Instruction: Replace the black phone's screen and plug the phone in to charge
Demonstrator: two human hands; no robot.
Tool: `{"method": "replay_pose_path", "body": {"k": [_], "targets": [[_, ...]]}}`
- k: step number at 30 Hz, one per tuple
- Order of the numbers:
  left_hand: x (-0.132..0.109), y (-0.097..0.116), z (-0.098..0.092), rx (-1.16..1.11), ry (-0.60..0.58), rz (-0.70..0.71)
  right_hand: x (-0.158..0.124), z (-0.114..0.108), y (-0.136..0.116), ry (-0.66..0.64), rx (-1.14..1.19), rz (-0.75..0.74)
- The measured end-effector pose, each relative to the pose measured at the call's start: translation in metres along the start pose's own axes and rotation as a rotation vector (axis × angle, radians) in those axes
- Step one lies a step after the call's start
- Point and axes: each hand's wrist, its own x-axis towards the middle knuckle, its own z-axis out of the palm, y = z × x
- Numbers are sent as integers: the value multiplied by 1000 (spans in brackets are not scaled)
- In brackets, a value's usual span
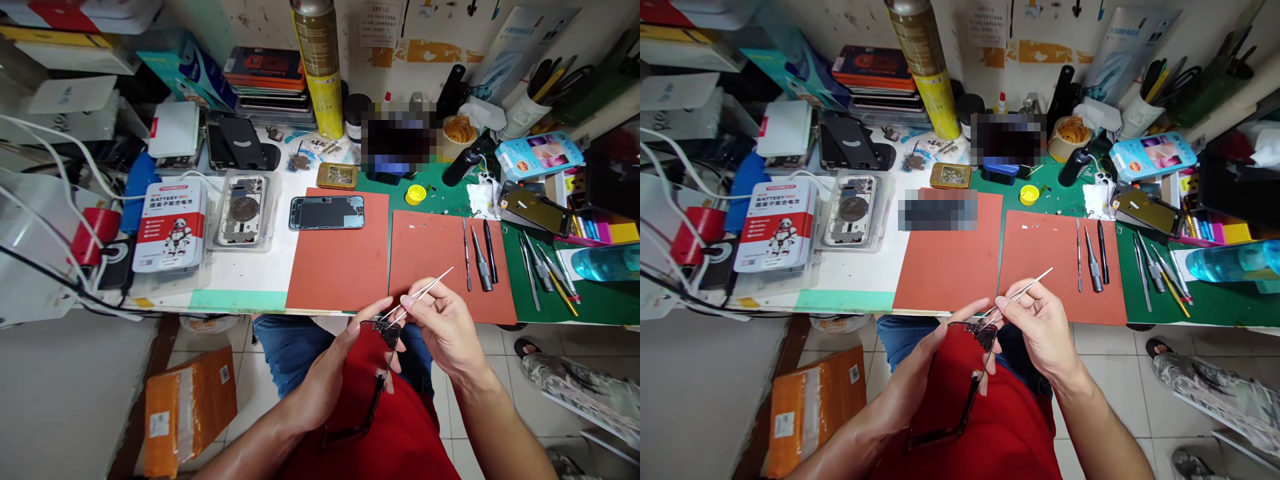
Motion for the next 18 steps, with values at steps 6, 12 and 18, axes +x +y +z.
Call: {"method": "replay_pose_path", "body": {"k": [6, 12, 18], "targets": [[0, -1, 0, 15, -12, -6, -1, 2, -2, 0, 29, 37], [0, 0, 0, 38, -24, -11, -2, 4, -4, -1, 32, 52], [-1, 1, 0, 67, -37, -14, -2, 4, -5, -3, 57, 82]]}}
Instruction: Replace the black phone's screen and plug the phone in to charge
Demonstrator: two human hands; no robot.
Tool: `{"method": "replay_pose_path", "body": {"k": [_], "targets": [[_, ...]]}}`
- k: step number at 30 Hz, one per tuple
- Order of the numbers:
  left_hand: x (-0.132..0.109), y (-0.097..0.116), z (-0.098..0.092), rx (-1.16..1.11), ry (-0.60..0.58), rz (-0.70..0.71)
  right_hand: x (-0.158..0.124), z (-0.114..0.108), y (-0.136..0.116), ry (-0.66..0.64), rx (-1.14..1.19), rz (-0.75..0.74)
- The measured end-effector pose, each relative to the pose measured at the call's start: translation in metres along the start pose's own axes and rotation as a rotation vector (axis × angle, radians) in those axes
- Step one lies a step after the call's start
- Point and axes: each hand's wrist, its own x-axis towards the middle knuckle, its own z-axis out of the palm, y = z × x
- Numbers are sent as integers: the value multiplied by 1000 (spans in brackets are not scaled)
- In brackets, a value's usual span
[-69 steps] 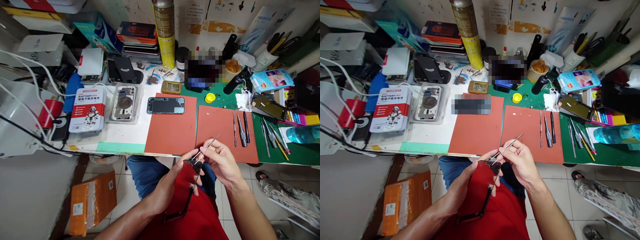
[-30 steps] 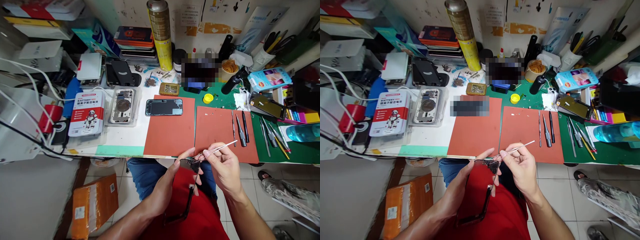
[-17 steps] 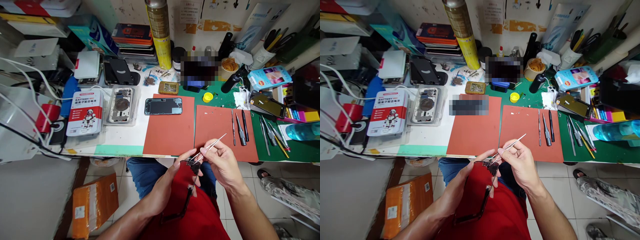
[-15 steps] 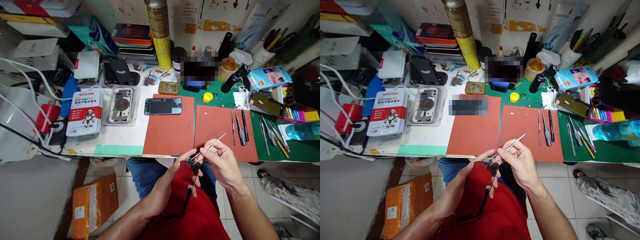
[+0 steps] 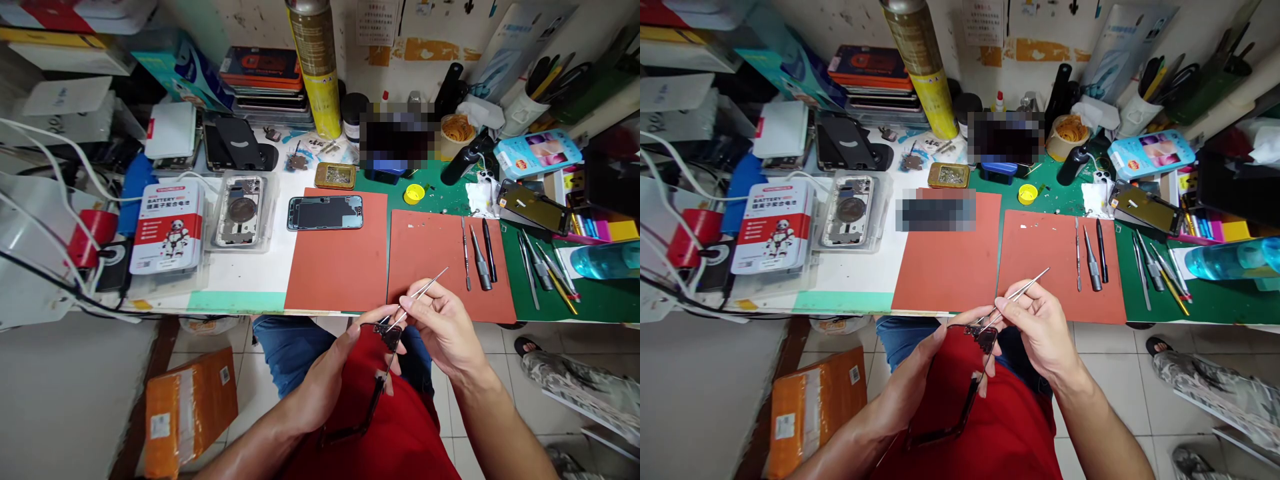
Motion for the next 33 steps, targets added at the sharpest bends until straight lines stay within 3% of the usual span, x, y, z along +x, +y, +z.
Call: {"method": "replay_pose_path", "body": {"k": [22, 29, 33], "targets": [[1, -4, -2, -37, -10, 11, -3, 2, -1, 7, 32, 25], [1, 0, 2, -94, 31, -25, -3, -1, 4, 41, 63, -7], [4, 4, 7, -214, 72, 7, -6, -3, 2, 152, 73, -79]]}}
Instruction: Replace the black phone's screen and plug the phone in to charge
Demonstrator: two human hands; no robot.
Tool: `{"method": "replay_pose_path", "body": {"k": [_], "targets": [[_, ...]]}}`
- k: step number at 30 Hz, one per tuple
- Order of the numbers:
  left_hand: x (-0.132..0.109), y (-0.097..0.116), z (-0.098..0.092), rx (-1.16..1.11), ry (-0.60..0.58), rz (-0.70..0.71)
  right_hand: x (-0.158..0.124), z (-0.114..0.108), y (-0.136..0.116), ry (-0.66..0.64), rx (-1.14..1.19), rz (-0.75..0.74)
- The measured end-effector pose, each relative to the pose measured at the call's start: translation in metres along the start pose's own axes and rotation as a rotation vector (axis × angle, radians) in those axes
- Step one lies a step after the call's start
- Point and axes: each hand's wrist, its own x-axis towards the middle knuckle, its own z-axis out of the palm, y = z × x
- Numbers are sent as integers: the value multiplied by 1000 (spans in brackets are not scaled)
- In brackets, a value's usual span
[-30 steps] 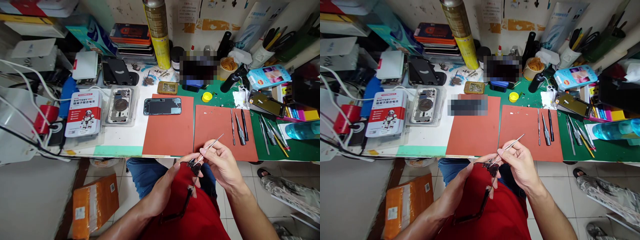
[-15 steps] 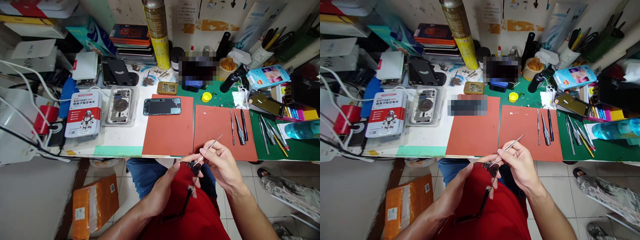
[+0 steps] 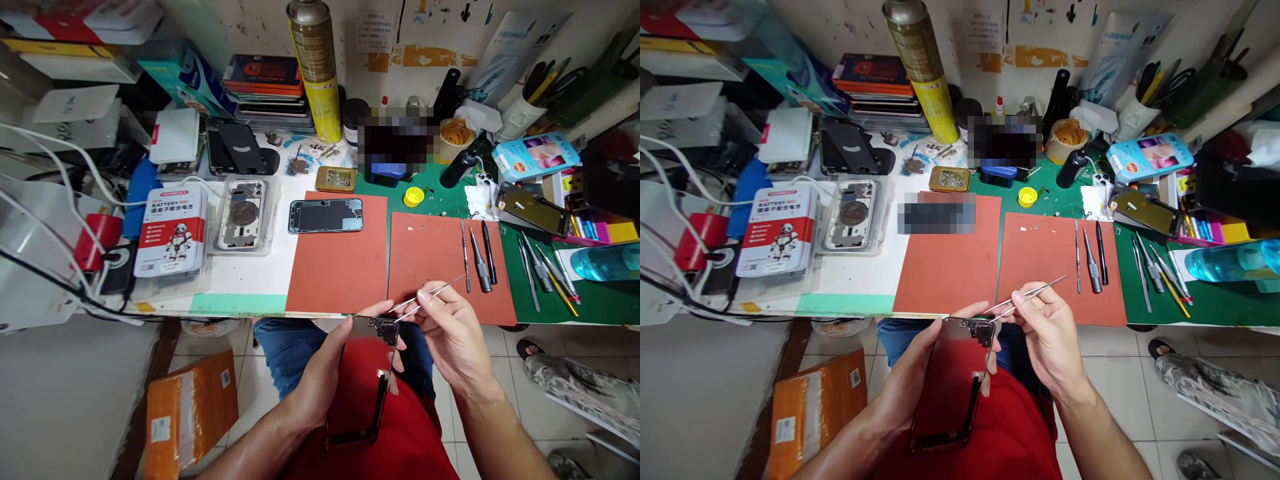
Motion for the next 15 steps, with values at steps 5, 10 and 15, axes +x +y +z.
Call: {"method": "replay_pose_path", "body": {"k": [5, 10, 15], "targets": [[5, 6, 0, -85, 9, 38, -16, -14, -13, 140, -40, -282], [11, 3, -5, -56, 69, 105, -38, -21, -16, 87, -478, -306], [14, -7, -5, -81, 166, 189, -44, 1, 5, -9, -913, -300]]}}
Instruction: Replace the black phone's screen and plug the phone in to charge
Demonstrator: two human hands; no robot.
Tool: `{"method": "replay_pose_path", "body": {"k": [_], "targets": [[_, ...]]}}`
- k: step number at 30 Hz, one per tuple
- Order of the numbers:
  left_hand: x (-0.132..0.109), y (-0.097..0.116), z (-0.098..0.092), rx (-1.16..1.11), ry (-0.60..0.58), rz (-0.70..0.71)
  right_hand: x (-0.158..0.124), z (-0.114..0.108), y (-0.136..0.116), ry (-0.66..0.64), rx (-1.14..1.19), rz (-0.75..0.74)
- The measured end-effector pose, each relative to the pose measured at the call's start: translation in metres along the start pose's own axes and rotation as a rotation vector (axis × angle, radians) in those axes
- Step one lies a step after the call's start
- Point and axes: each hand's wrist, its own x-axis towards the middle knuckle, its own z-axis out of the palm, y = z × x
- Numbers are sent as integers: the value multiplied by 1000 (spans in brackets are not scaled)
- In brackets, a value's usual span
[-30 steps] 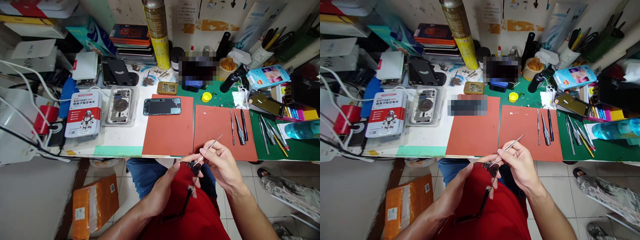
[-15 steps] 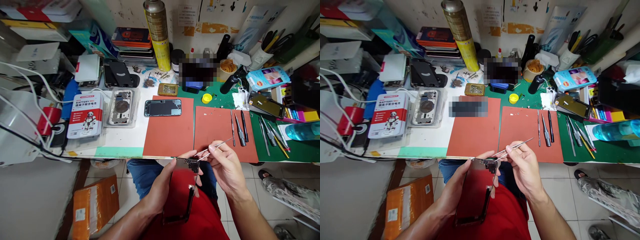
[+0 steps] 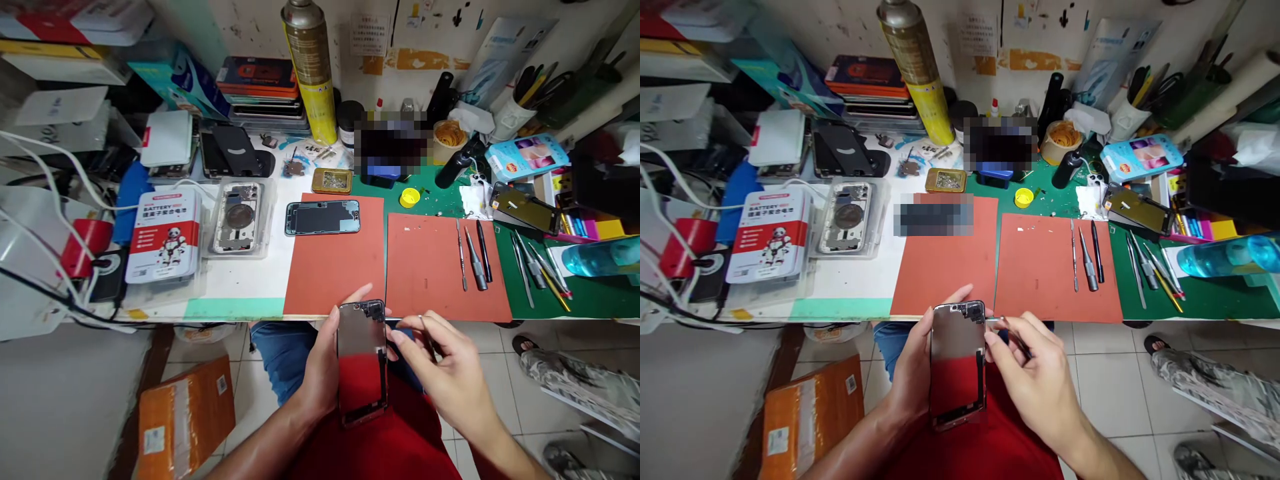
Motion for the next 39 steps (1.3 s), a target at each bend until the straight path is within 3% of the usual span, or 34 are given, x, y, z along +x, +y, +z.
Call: {"method": "replay_pose_path", "body": {"k": [6, 12, 19, 23, 28, 33, 36, 39], "targets": [[-3, -1, 1, -24, 13, 11, 6, 22, 3, 60, -115, -88], [-3, -1, 1, -47, 7, 18, 10, 25, 4, 90, -150, -197], [-2, -2, 1, -18, 16, 70, 11, 23, -1, 158, -169, -193], [0, 1, 0, -9, -26, 50, 12, 12, -6, 193, -147, -116], [0, 11, 2, -15, -55, -49, 25, -11, -8, 313, -95, 86], [1, 15, 6, 21, -13, -72, 62, -31, 12, 330, 3, 254], [2, 15, 5, 32, 16, -61, 88, -43, 25, 319, -28, 264], [4, 16, 3, 40, 23, -62, 111, -54, 31, 402, -145, 227]]}}
